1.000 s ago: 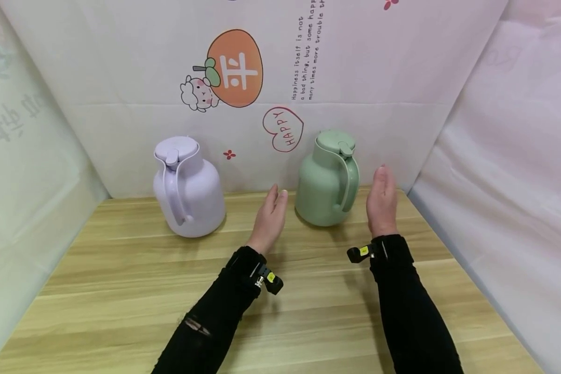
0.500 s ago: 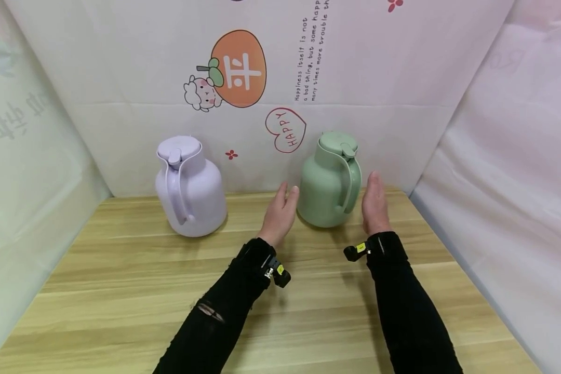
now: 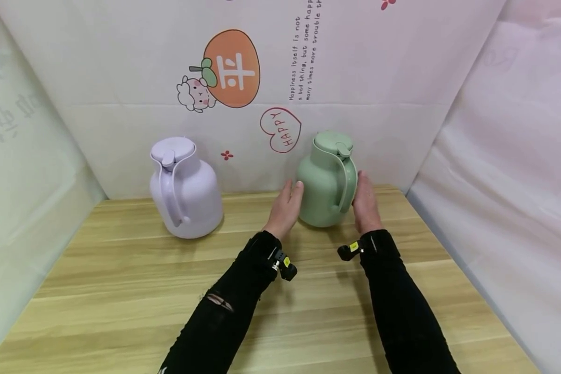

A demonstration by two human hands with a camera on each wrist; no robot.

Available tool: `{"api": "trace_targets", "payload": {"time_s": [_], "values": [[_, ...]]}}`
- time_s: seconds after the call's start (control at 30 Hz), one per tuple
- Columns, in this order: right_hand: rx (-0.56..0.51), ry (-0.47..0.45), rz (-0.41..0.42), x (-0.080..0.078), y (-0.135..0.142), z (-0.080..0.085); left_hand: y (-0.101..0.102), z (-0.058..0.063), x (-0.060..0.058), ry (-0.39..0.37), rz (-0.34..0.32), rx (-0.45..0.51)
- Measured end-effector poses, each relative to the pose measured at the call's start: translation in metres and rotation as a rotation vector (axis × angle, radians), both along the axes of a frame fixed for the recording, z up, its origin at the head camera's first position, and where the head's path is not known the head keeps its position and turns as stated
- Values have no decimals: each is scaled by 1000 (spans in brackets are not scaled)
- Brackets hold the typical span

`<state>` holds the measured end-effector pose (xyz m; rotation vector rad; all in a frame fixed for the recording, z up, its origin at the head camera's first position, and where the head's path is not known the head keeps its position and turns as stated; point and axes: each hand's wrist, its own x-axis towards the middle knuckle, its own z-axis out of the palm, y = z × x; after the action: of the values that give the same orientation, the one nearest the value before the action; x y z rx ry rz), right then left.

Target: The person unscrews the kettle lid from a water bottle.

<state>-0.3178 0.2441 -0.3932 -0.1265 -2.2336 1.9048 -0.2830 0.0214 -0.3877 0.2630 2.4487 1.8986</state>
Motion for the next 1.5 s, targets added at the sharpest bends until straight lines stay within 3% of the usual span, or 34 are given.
{"api": "trace_targets", "payload": {"time_s": [0.13,0.37,0.77,1.1,1.3,1.5], "values": [[-20,44,18,4,-6,6,2,-1,-2,-2,-15,4],[-31,21,33,23,-13,25,6,-3,-3,-11,-44,23],[47,-8,33,8,-3,-1,9,-6,-5,-31,-41,26],[139,10,17,12,-8,-1,6,-6,-5,-31,-34,12],[138,19,14,13,-12,-3,4,-6,-3,-8,-16,12],[117,97,35,11,-17,-3,0,-7,0,12,11,29]]}}
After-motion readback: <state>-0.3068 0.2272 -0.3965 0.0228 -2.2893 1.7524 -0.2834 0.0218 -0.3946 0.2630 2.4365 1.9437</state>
